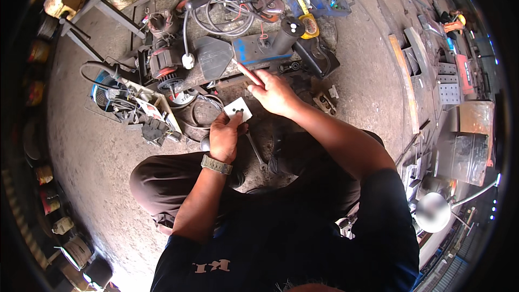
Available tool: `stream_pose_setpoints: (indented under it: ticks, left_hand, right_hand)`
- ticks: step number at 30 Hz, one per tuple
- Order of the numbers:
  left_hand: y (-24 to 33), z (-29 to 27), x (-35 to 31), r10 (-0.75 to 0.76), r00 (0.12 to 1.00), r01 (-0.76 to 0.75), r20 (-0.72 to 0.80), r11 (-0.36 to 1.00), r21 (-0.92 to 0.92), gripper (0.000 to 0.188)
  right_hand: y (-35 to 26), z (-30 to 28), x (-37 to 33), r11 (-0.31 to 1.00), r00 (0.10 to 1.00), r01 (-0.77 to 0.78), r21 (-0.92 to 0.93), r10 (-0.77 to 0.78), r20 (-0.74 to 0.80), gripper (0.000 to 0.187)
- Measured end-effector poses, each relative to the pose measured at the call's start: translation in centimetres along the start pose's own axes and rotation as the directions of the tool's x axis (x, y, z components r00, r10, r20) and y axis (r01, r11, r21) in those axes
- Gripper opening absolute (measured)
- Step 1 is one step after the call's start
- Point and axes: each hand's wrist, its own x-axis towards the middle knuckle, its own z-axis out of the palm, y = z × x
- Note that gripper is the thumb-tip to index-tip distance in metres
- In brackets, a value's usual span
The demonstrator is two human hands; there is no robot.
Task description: The person uses a small metal washer and a white rectangular template to mark three circular positions on the template. They then use a red-handled punch tool to create indentations at the marked spots. Finally, they pick up a black cylindrical object and align it with the template to verify the hole positions.
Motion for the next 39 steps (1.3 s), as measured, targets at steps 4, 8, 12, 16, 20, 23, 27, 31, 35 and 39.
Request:
stream_pose_setpoints:
  ticks: [4, 8, 12, 16, 20, 23, 27, 31, 35, 39]
  left_hand:
    - [-0.1, 1.1, 1.3, 0.095, 0.992, -0.083, -0.082, 0.987, 0.135, 0.016]
    - [-1.1, 0.6, 2.1, 0.229, 0.97, -0.21, -0.083, 0.958, 0.193, 0.016]
    - [-0.8, 1.3, 2.3, 0.241, 0.967, -0.228, -0.081, 0.963, 0.142, 0.017]
    - [-0.6, 1.2, 2.0, 0.241, 0.968, -0.228, -0.067, 0.961, 0.159, 0.019]
    - [0.0, 1.4, 1.4, 0.257, 0.964, -0.241, -0.065, 0.953, 0.185, 0.018]
    - [-0.4, 1.2, 1.6, 0.271, 0.962, -0.263, -0.035, 0.954, 0.145, 0.018]
    - [-0.9, 1.3, 1.7, 0.311, 0.949, -0.305, -0.051, 0.948, 0.094, 0.013]
    - [-0.5, 1.4, 1.3, 0.298, 0.954, -0.296, -0.034, 0.953, 0.06, 0.019]
    - [-0.3, 1.5, 1.1, 0.284, 0.958, -0.28, -0.039, 0.956, 0.087, 0.02]
    - [0.0, 1.7, 1.3, 0.307, 0.949, -0.302, -0.065, 0.949, 0.088, 0.013]
  right_hand:
    - [2.3, 0.8, 1.1, 0.964, 0.97, 0.163, -0.211, -0.196, -0.143, 0.068]
    - [-1.6, 0.5, 3.1, 0.926, 0.989, 0.126, -0.354, -0.146, -0.03, 0.071]
    - [-1.2, 2.2, 5.5, 0.848, 0.972, 0.057, -0.526, -0.168, -0.166, 0.064]
    - [-0.3, 3.5, 5.5, 0.834, 0.936, 0.032, -0.551, -0.219, -0.277, 0.053]
    - [-0.3, 3.7, 4.9, 0.864, 0.929, 0.014, -0.503, -0.198, -0.313, 0.054]
    - [0.5, 3.5, 4.0, 0.883, 0.93, 0.058, -0.466, -0.217, -0.296, 0.056]
    - [-0.3, 2.8, 1.2, 0.883, 0.937, 0.039, -0.469, -0.195, -0.289, 0.059]
    - [-0.3, 2.7, -0.6, 0.886, 0.968, -0.047, -0.461, -0.074, -0.241, 0.065]
    - [-1.0, 2.6, -0.6, 0.873, 0.948, 0.017, -0.487, -0.169, -0.269, 0.062]
    - [-1.6, 2.7, 0.6, 0.88, 0.952, 0.009, -0.475, -0.153, -0.266, 0.056]
